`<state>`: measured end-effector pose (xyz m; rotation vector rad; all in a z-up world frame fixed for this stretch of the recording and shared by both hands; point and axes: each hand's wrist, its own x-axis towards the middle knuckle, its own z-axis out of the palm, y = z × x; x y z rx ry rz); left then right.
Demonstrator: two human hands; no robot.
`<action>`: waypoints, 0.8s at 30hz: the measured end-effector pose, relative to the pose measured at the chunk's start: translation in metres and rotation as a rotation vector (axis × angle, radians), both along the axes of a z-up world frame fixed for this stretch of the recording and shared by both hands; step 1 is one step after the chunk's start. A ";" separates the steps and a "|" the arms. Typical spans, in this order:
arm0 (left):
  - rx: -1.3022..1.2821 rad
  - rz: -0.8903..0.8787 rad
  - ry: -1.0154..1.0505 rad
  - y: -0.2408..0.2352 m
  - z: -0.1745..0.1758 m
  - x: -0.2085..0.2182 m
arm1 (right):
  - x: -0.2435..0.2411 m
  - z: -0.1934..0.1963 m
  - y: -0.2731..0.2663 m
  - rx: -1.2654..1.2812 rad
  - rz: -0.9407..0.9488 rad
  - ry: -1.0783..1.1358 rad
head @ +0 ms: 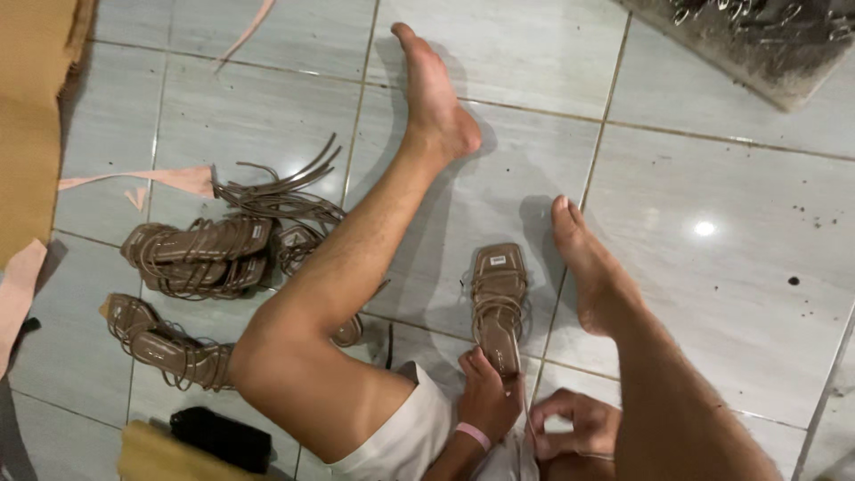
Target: The person sits on a tiled floor and ties the straps of a brown strappy sandal. They wrap the long straps around the foot and ankle, then tie them into a knot. Several other sandals and loose straps are visible on the floor nearby.
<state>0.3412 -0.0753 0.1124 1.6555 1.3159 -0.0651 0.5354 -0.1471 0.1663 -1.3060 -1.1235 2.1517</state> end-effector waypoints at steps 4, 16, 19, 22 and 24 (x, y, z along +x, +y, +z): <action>0.340 -0.135 0.017 0.027 0.022 -0.017 | -0.004 -0.037 -0.011 0.148 -0.129 0.197; -0.342 0.223 -0.637 0.087 0.008 0.018 | -0.022 -0.079 0.049 0.312 -0.552 -0.358; -0.339 0.304 -0.639 0.088 0.002 0.020 | -0.019 -0.075 0.049 0.354 -0.571 -0.496; -0.230 0.235 -0.505 0.089 0.003 0.021 | -0.009 -0.073 0.048 0.343 -0.667 -0.614; -0.203 0.200 -0.521 0.091 0.003 0.023 | -0.003 -0.075 0.050 0.287 -0.741 -0.581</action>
